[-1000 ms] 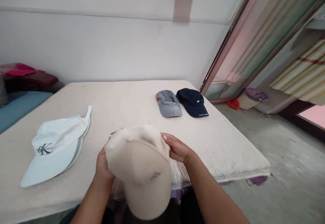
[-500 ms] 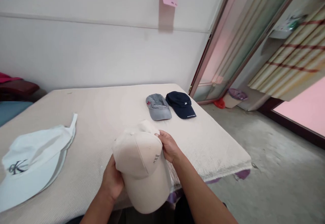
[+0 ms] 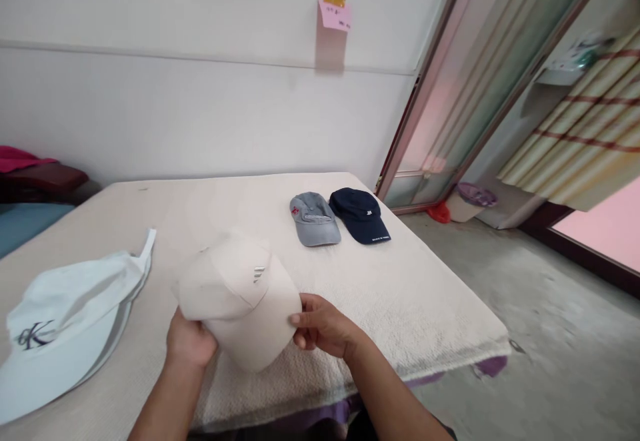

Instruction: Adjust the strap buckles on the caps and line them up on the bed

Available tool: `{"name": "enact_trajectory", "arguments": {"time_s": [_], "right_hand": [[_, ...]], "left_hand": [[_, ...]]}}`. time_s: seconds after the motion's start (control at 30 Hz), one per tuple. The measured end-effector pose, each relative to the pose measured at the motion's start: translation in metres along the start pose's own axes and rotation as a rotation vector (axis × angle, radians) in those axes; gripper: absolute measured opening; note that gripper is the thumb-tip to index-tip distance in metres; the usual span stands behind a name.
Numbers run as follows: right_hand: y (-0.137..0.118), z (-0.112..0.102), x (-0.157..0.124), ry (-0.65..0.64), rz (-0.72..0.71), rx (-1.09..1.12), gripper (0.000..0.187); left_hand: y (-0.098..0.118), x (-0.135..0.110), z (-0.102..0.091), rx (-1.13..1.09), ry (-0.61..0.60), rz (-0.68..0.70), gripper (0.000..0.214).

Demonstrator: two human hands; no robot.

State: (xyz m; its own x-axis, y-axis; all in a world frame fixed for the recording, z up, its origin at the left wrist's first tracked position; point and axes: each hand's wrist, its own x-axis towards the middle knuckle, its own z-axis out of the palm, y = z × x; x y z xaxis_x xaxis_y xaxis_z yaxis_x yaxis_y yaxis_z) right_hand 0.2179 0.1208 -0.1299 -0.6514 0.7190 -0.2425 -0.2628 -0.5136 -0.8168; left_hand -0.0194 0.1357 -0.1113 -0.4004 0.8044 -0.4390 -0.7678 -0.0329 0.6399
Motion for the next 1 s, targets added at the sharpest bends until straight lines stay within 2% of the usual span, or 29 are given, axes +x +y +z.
{"name": "enact_trajectory", "arguments": {"time_s": [0.17, 0.3, 0.4, 0.6, 0.77, 0.87, 1.0], "right_hand": [[0.008, -0.010, 0.031, 0.157, -0.216, 0.170, 0.031], [0.006, -0.020, 0.062, 0.262, -0.337, 0.232, 0.029], [-0.004, -0.032, 0.086, 0.363, -0.400, 0.263, 0.030], [-0.024, -0.067, 0.147, 0.530, -0.446, 0.309, 0.034], [-0.033, -0.089, 0.193, 0.677, -0.365, 0.295, 0.030], [-0.034, -0.093, 0.203, 0.731, -0.323, 0.261, 0.027], [-0.028, -0.089, 0.201, 0.766, -0.350, 0.198, 0.024]], "left_hand": [[-0.002, 0.008, -0.006, -0.102, -0.115, -0.072, 0.034], [-0.007, 0.015, -0.017, 0.034, -0.072, -0.186, 0.033], [-0.009, 0.017, -0.019, 0.092, -0.105, -0.206, 0.030], [-0.013, 0.017, -0.015, 0.108, -0.121, -0.278, 0.020], [-0.018, 0.019, -0.018, 0.113, -0.106, -0.320, 0.019], [-0.018, 0.020, -0.020, 0.119, -0.082, -0.328, 0.017], [-0.015, 0.019, -0.021, 0.122, -0.059, -0.285, 0.016]]}}
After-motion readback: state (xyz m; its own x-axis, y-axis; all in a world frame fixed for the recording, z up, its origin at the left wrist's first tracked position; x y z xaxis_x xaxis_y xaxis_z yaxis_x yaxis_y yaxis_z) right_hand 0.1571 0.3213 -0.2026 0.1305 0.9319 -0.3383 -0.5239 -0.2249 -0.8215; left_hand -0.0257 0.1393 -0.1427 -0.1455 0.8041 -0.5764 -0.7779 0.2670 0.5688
